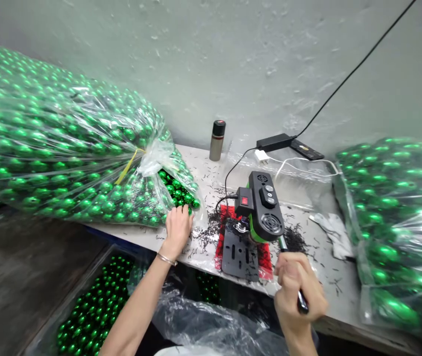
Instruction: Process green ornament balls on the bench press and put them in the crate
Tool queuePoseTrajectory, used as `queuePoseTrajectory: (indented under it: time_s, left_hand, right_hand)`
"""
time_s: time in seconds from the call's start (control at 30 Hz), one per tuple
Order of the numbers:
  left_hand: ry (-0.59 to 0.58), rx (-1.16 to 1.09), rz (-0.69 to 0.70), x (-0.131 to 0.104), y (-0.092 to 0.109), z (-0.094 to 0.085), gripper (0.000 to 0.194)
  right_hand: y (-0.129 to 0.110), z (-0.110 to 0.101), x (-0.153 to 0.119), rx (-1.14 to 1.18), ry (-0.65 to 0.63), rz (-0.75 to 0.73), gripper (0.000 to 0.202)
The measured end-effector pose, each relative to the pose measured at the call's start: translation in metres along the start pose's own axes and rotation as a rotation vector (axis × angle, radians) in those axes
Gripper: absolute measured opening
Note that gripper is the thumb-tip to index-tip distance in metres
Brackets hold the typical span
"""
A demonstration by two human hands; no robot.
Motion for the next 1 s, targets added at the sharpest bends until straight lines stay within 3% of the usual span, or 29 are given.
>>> queuePoseTrajectory:
  time_s: [0.07, 0.17, 0.27, 0.37, 0.47, 0.57, 0.67, 0.87, 1.0]
  left_hand:
    - [-0.128, 0.035, -0.017, 0.013, -0.001, 0.007, 0.025]
    - [-0.187, -0.154, -0.056, 0.018, -0.004, 0.009, 0.027]
    - [-0.208, -0.697, -0.203, 0.007, -0.012, 0.009, 0.036]
    - [-0.280, -1.320, -0.364, -0.015, -0.005, 0.016, 0.046]
    - [-0.364, -1.607, -0.480, -0.039, 0.016, 0.028, 0.052]
    - [-0.446, -1.622, -0.469, -0.056, 0.045, 0.041, 0.054]
    - [-0.438, -1.495, -0.345, -0.063, 0.071, 0.048, 0.050]
    - [-0.170, -0.915, 0.020, -0.066, 0.100, 0.037, 0.034]
    - [-0.008, -0.756, 0.258, -0.069, 0.109, 0.027, 0.031]
  right_hand:
    - [0.001, 0.000, -0.001, -0.002, 0.004, 0.011, 0.027]
    - [0.001, 0.001, -0.002, -0.006, -0.008, 0.004, 0.026]
    - [0.000, 0.001, -0.001, -0.008, -0.015, -0.016, 0.027]
    - [-0.001, 0.001, -0.001, -0.008, 0.001, -0.020, 0.030]
    - [0.000, 0.001, -0.001, -0.004, 0.015, -0.008, 0.029]
    - [0.000, 0.002, -0.002, -0.005, 0.000, 0.002, 0.028]
    - [0.000, 0.003, -0.003, -0.011, -0.027, 0.002, 0.028]
    - [0.002, 0.002, -0.008, -0.023, -0.034, 0.022, 0.025]
    - [0.002, 0.002, -0.010, -0.010, -0.034, 0.018, 0.026]
Point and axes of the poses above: each hand's wrist, its own x-axis towards the middle knuckle, its own z-axis out of the palm, y = z × x, the point moved 6 cm from there along x, towards the middle knuckle, and after that the axes turned 4 degrees about x, right-handed, at the moved point
